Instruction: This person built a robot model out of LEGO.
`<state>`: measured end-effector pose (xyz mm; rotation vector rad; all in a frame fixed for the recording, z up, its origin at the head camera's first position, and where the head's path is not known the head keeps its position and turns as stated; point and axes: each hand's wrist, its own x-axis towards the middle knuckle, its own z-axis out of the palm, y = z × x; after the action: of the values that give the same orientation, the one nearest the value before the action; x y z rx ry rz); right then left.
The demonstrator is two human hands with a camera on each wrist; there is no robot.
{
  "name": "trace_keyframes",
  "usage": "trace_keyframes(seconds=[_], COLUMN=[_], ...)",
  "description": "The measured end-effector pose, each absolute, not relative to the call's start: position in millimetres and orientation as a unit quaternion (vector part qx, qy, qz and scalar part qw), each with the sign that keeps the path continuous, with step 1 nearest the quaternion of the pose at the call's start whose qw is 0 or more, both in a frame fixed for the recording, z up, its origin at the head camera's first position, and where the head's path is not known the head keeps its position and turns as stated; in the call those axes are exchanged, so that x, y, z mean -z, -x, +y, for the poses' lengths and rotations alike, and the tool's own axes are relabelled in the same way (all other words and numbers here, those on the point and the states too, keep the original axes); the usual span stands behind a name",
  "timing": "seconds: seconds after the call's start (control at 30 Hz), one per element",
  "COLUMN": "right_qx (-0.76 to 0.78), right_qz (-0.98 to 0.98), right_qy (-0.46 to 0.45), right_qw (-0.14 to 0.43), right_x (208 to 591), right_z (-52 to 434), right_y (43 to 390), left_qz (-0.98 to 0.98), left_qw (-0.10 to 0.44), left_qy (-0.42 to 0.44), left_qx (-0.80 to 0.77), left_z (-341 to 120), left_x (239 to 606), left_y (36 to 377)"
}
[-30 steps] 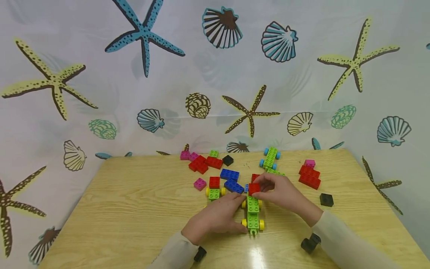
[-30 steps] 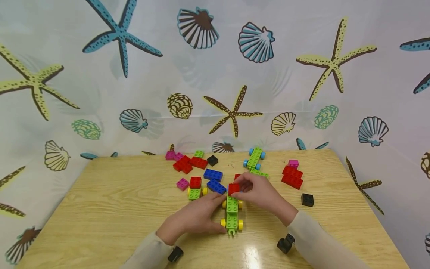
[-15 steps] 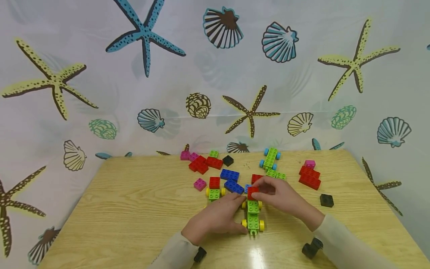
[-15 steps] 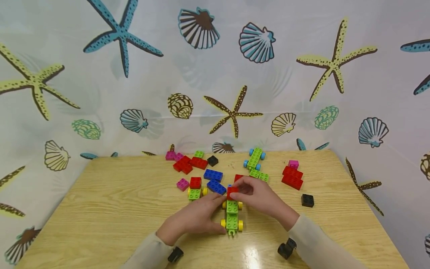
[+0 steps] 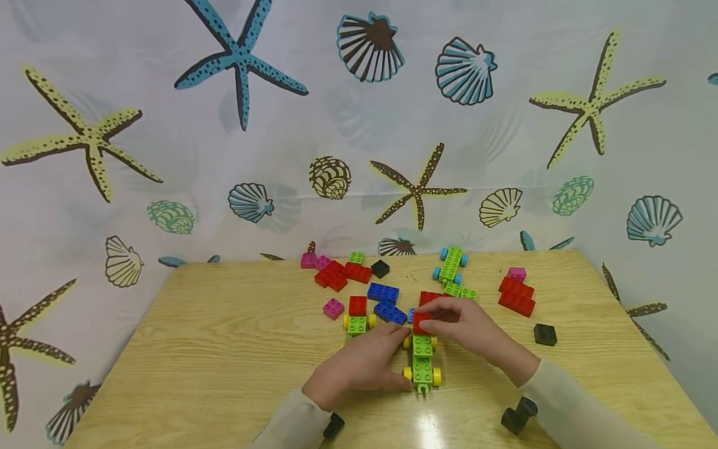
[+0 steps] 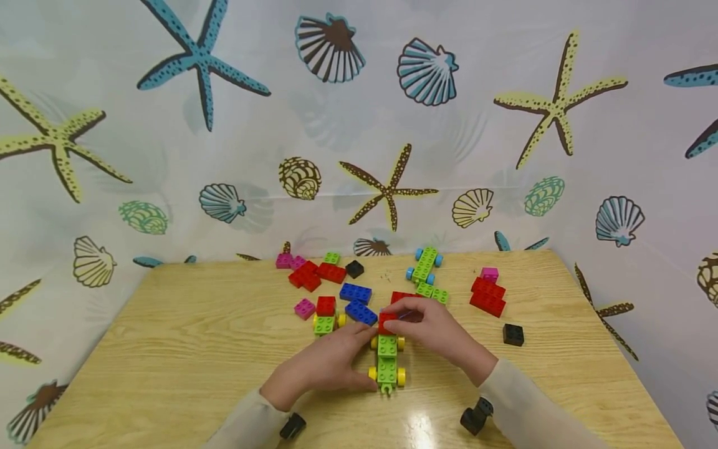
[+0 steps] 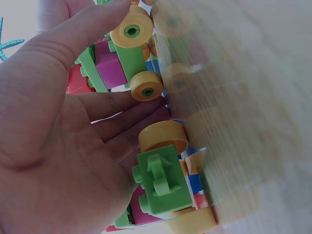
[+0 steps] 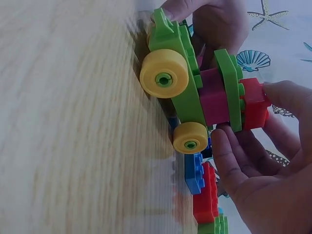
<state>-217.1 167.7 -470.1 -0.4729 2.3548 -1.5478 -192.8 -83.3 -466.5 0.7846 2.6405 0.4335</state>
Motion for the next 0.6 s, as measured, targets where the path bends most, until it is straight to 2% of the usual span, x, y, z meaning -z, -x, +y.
trace_keyframes(seconds=[0.6], right_qx=[0.55], right_qz=[0.808], right_qy=[0.152], right_qw=[0.145], right_x=[469.2], right_z=[163.7], right_y=[217.7], left_qz=[0.933], left_qw=[0.168], left_qy=[-0.279], left_qx=[-0.151], left_z=[-83.1], left_x=[468.4], left_y=[192.6])
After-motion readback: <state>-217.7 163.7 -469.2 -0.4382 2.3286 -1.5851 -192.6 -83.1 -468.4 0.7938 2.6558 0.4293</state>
